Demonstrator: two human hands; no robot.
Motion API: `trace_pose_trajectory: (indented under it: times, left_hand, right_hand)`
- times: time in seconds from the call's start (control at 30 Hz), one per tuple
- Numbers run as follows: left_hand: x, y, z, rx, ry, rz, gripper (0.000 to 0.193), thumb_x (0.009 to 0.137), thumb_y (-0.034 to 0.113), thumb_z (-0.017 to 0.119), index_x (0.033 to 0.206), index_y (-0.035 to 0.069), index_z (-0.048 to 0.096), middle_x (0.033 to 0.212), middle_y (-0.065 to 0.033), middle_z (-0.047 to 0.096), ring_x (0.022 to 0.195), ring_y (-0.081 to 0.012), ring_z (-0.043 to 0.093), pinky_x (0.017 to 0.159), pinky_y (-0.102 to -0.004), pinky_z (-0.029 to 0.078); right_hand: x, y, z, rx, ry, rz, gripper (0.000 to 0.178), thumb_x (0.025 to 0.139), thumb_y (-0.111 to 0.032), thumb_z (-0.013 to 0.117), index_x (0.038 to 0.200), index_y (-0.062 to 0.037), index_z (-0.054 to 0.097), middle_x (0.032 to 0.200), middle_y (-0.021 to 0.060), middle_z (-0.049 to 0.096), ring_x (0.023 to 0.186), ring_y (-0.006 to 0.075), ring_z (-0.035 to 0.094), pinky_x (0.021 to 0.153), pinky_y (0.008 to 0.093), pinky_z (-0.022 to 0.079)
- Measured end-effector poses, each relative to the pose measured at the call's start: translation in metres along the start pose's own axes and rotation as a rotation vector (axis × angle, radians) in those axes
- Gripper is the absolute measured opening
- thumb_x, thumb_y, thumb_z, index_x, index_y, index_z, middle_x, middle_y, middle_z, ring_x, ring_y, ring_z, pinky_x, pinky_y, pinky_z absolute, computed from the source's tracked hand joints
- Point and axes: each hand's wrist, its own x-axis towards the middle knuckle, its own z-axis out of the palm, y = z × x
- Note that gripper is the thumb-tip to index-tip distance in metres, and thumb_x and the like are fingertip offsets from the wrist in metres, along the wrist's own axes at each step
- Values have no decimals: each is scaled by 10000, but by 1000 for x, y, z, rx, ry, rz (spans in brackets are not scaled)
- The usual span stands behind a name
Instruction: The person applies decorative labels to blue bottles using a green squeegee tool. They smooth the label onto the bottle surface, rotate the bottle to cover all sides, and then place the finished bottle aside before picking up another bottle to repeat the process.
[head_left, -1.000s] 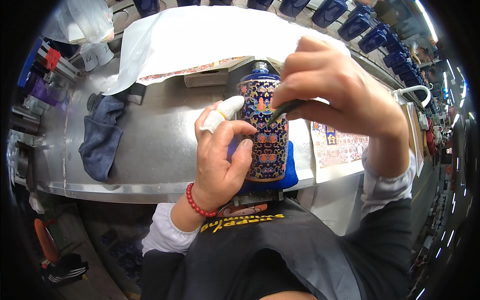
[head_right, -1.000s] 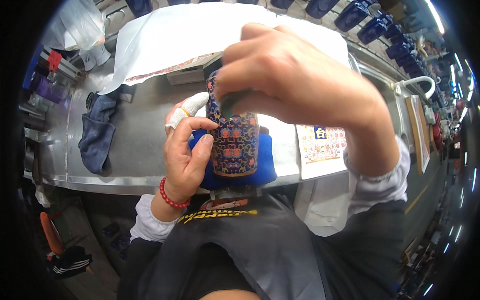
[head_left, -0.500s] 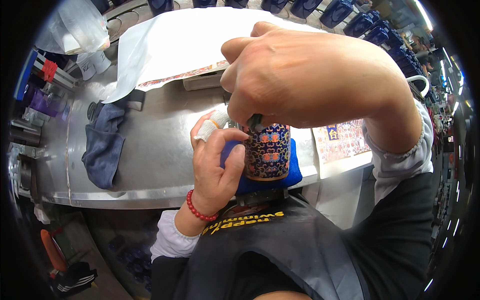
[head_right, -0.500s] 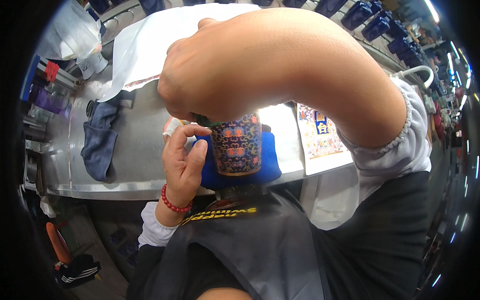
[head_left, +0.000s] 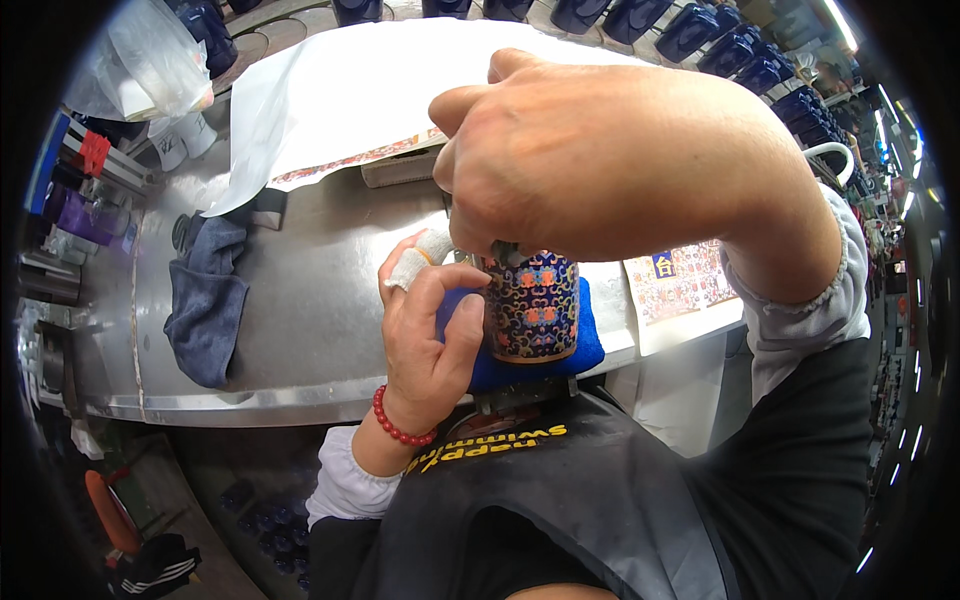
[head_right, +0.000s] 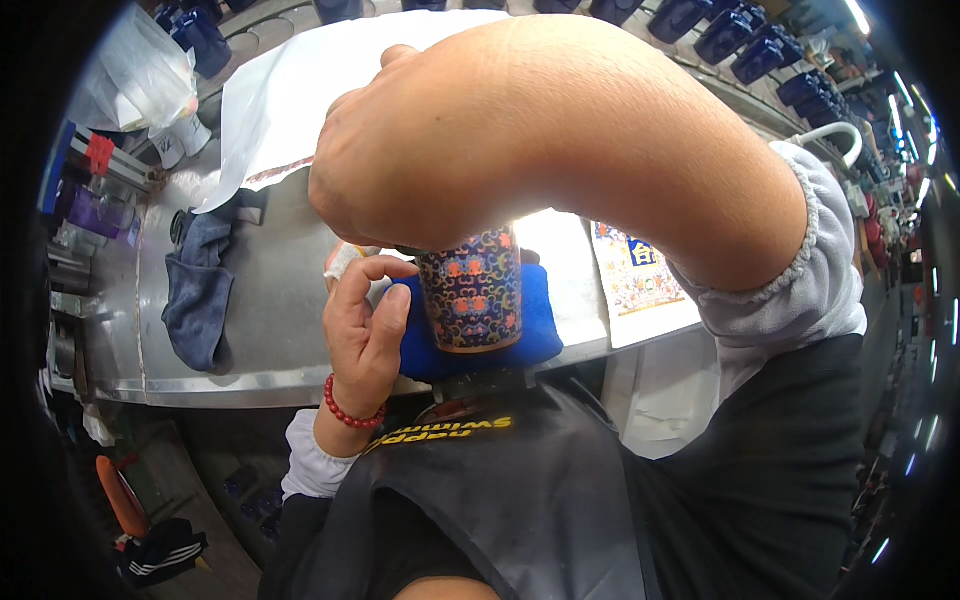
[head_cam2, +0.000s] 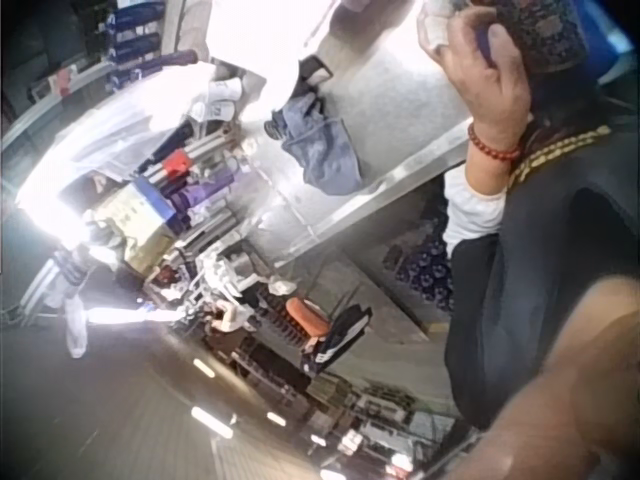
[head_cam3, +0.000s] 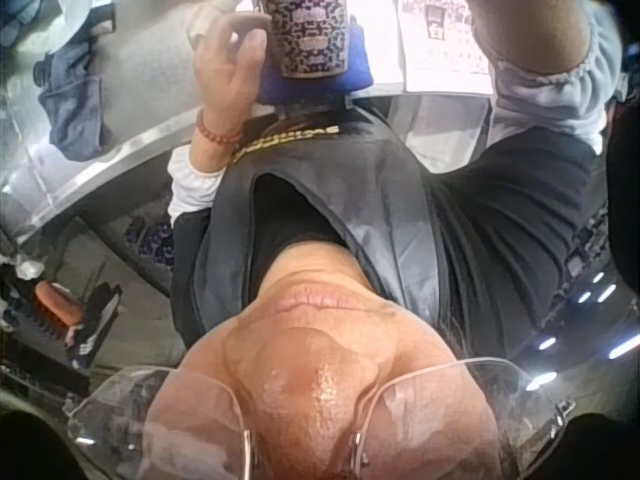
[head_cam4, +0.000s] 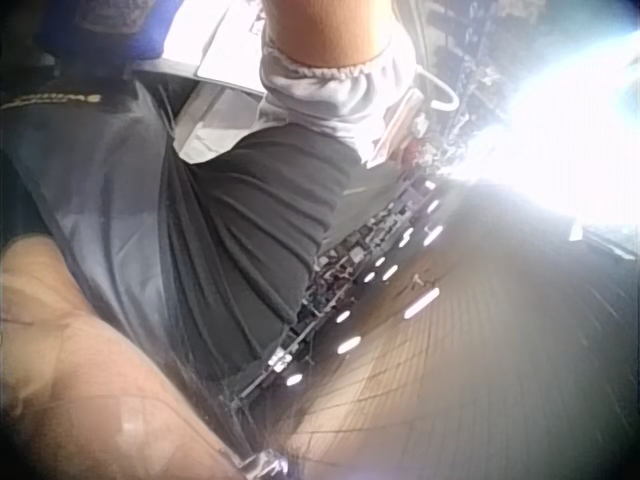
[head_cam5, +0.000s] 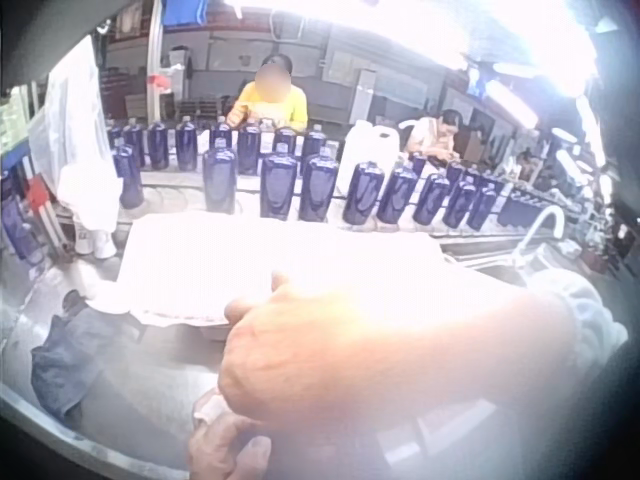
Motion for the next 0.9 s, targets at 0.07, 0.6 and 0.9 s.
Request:
trace_pose_trajectory:
  times: [0.07,0.6,0.9]
  left_hand:
    - [0,0,0,-10,-7,-25,173,910,98,595,1049,33,676,1046,-141,687,1215,-367,505,1051,-436,375]
    - [-1,-1,2,-21,-10,-39,171,928,110,585,1049,38,682,1029,-126,701,1201,-352,515,1051,-431,372]
    - [0,0,2,-10,-7,-41,168,914,100,590,1039,43,685,1012,-130,703,1234,-362,504,1074,-437,358]
  right_hand:
    - [2,1,1,-19,25,-19,79,793,-160,693,799,-154,771,853,-43,679,1049,165,580,930,355,459]
    - [-4,-5,-20,80,-39,-73,77,795,-141,699,800,-148,776,851,-33,690,1078,166,581,944,365,454]
    - [-9,-1,-20,124,76,-145,49,788,-132,711,806,-134,756,854,-23,669,1053,184,593,922,385,462]
